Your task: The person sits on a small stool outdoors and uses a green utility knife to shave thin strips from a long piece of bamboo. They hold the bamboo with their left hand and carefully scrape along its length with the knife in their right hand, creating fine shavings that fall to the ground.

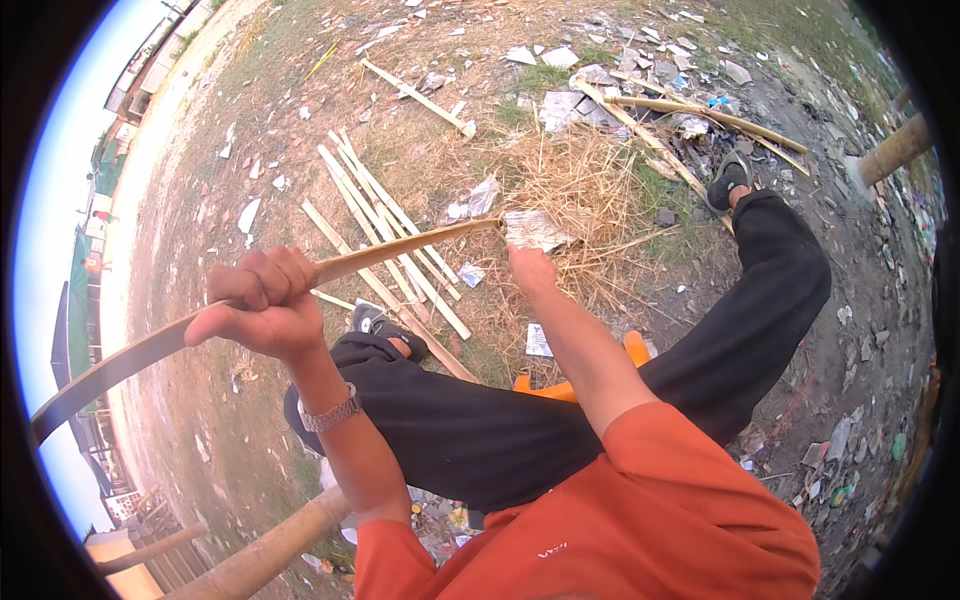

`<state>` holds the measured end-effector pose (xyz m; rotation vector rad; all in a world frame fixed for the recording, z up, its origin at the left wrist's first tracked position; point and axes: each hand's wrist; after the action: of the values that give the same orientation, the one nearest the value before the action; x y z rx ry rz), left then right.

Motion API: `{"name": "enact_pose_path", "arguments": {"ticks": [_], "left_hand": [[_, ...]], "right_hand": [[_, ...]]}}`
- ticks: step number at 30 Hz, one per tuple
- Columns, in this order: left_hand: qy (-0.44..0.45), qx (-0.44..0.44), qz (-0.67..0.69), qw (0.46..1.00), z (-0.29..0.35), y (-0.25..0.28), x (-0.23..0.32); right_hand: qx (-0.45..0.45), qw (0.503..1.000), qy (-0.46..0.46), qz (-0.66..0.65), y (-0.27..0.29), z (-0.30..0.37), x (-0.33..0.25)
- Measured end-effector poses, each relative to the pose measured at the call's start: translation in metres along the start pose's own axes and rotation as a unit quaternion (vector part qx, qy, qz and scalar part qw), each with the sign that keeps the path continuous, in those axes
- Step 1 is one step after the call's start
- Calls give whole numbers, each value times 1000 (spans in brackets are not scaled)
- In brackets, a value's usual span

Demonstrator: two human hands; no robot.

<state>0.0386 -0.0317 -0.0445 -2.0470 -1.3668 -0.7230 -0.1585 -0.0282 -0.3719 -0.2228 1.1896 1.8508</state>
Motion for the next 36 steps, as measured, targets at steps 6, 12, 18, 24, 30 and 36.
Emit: {"name": "enact_pose_path", "arguments": {"ticks": [6, 12, 18, 24, 30, 36], "left_hand": [[-1, -11, -16, 1000, 13, 8, 7], [-9, -10, -23, 1000, 6, 4, 3], [-4, 16, -23, 1000, 3, 11, 5], [-4, 21, -49, 999, 4, 8, 7], [-1, 4, -29, 1000, 1, 4, 6], [-9, -6, -29, 1000, 3, 9, 4]], "right_hand": [[28, 998, 33, 38, -3, 24, 60], [-44, 979, 154, -129, 5, 44, -39], [5, 994, 107, -19, -3, 31, -46], [-55, 985, 41, 161, -22, 18, 32], [-8, 995, 98, 7, 1, 37, 5], [-7, 924, 285, -257, 74, 131, -117]]}}
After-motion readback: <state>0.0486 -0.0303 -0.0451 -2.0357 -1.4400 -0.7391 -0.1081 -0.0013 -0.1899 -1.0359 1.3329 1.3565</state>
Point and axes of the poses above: each hand's wrist, its own z-axis away from the middle knuckle, its own y-axis out of the back of the hand, x = y × z, and after that the axes turned 4 degrees about -x, right-handed
